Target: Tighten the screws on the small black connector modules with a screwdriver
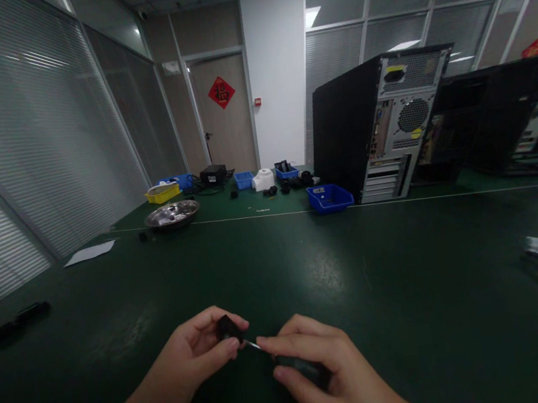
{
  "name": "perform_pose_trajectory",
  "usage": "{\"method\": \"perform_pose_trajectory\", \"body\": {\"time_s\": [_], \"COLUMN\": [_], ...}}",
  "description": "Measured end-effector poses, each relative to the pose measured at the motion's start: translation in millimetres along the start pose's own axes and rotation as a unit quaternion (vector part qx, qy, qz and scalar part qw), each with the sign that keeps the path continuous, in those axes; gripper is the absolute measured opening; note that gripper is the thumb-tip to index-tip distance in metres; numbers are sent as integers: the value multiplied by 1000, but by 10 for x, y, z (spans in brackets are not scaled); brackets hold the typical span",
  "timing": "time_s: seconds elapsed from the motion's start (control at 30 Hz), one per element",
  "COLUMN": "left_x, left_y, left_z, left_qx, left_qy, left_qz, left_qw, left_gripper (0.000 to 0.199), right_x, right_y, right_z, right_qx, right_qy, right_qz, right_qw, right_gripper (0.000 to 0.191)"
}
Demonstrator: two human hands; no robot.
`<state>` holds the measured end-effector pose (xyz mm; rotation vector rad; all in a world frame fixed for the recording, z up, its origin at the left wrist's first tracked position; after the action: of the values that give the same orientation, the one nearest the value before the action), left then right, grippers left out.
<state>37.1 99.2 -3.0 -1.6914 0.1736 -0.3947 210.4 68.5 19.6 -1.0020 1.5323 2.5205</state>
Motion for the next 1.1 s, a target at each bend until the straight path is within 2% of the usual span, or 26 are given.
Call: {"method": "perform_pose_trajectory", "body": {"time_s": [0.13,0.27,0.43,0.6,0.8,1.1], "left_x": [101,100,97,37,35,75], "left_y": [-15,-16,-20,29,-64,17], "left_z": [-49,-99,-94,-52,-61,-3], "left_qx": [23,53,89,69,61,-12], "left_qy": [66,47,45,34,7,47], "left_qz": [53,163,234,159,116,-34], "left_qw": [996,984,967,984,991,998], "left_gripper": [29,42,30,30,24,24], "right_x": [-10,-20,-13,-6,4,-14], "right_y": [-9,3,17,9,-18,18], "right_z": [-6,-3,0,5,6,-4], "right_qx": [0,6,6,13,13,15], "right_qy": [-6,-4,7,10,5,13], "right_qz": [0,-12,-16,-30,-34,-20], "right_qw": [1000,1000,1000,999,999,1000], "right_gripper": [39,38,39,39,37,36]}}
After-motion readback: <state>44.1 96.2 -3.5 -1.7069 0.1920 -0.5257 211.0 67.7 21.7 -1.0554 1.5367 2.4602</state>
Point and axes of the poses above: each hand's wrist, its own z-axis towards the middle knuckle, its own x-axis out of the palm, y = z × x, the point moved 6 cm from there along z, towards the middle knuckle, and after that the axes turned 6 degrees about -z, right-handed, at the moved point
